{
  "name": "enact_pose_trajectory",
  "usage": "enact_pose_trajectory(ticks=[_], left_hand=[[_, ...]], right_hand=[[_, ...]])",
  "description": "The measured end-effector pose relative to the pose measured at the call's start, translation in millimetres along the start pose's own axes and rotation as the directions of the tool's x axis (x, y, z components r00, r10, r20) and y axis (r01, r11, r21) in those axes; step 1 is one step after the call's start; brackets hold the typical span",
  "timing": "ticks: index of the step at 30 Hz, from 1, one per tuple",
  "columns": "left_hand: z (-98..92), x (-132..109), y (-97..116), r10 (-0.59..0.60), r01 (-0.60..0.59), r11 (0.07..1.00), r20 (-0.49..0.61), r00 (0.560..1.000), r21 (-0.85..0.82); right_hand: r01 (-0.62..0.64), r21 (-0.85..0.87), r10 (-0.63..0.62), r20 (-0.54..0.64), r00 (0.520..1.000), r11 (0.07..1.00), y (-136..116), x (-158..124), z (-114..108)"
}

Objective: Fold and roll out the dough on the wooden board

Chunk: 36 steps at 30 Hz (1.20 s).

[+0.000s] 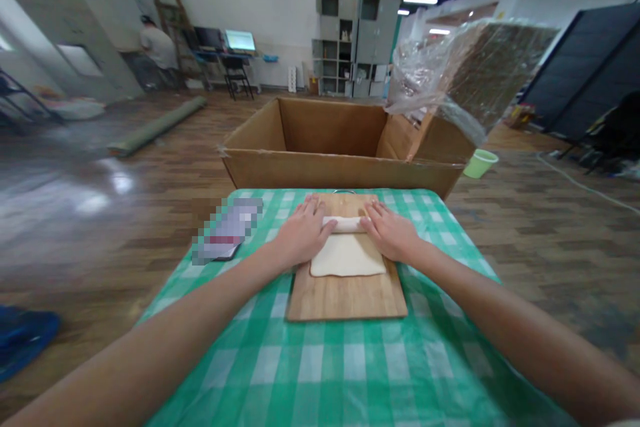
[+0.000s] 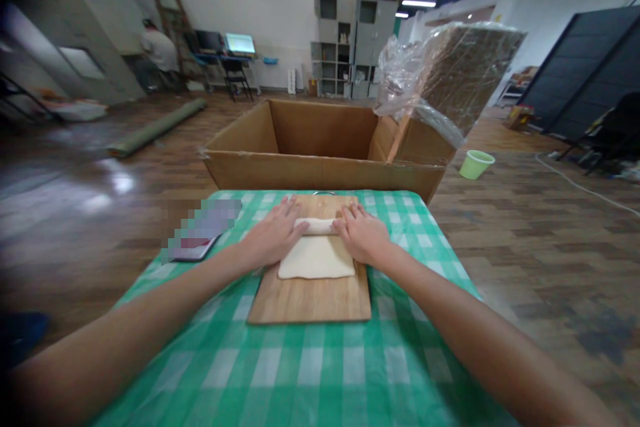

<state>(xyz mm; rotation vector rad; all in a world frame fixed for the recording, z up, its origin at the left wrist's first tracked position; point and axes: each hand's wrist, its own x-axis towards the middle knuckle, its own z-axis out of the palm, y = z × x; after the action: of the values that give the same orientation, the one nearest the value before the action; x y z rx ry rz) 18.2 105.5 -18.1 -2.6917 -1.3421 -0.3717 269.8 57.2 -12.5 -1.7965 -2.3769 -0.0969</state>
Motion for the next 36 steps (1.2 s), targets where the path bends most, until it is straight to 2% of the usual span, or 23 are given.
enact_pose_trajectory(ticks=[3, 5, 8, 14, 18, 22, 26, 29, 31, 32, 33, 35, 36], left_hand=[[-3.1, -13.5, 7.5, 0.017, -0.018, 1.000, -0.023, 1.000, -0.019], [-3.5, -8.9, 6.0, 0.018, -0.018, 0.999, -0.019, 1.000, -0.031], [0.5, 12.6, -2.4, 0.018, -0.018, 0.999, 0.005, 1.000, -0.028], [21.3, 53.4, -25.6, 0.119, -0.126, 0.990, 0.108, 0.987, 0.064], [22.4, 62.9, -27.2, 0.031, -0.036, 0.999, 0.141, 0.989, 0.029], [11.9, 61.3, -16.0, -0.036, 0.038, 0.999, 0.094, 0.995, -0.023], [0.5, 40.1, -11.7, -0.186, 0.180, 0.976, -0.041, 0.982, -0.123], [-10.9, 6.2, -13.8, -0.315, 0.254, 0.926, -0.200, 0.928, -0.280], [-20.3, -21.4, -10.6, -0.333, 0.256, 0.924, -0.268, 0.904, -0.285], [-25.1, -34.7, -6.1, -0.309, 0.237, 0.933, -0.265, 0.913, -0.272], [-29.8, -46.9, 0.3, -0.255, 0.196, 0.946, -0.219, 0.942, -0.259], [-37.6, -65.1, 17.4, -0.132, 0.107, 0.962, -0.082, 0.988, -0.251], [-40.4, -70.6, 26.5, -0.094, 0.082, 0.965, -0.038, 0.995, -0.249]], right_hand=[[-0.075, -0.035, 0.074, -0.028, 0.997, 0.997, -15.0, -22.2, -0.7], [-0.103, -0.039, 0.103, -0.022, 0.994, 0.994, -17.6, -20.5, -1.4], [-0.117, -0.015, 0.118, 0.011, 0.993, 0.993, -10.3, 2.0, -2.3], [-0.071, -0.038, 0.074, 0.091, 0.993, 0.997, 13.9, 51.5, 1.5], [-0.073, -0.026, 0.075, 0.104, 0.992, 0.997, 18.5, 62.3, 1.6], [-0.086, -0.041, 0.089, 0.077, 0.993, 0.995, 12.5, 57.0, -2.4], [-0.007, -0.018, 0.008, 0.039, 0.999, 1.000, 9.1, 34.6, -5.3], [0.080, 0.087, -0.079, -0.013, 0.997, 0.993, 13.7, 13.6, -5.4], [0.122, 0.168, -0.118, -0.034, 0.992, 0.978, 17.1, 4.7, -5.0], [0.136, 0.198, -0.130, -0.043, 0.991, 0.971, 17.8, 3.1, -4.7], [0.142, 0.217, -0.135, -0.050, 0.990, 0.966, 17.5, 3.7, -4.4], [0.111, 0.231, -0.103, -0.050, 0.993, 0.967, 14.3, 10.7, -3.8], [0.072, 0.236, -0.065, -0.039, 0.997, 0.969, 11.7, 16.5, -3.6]])
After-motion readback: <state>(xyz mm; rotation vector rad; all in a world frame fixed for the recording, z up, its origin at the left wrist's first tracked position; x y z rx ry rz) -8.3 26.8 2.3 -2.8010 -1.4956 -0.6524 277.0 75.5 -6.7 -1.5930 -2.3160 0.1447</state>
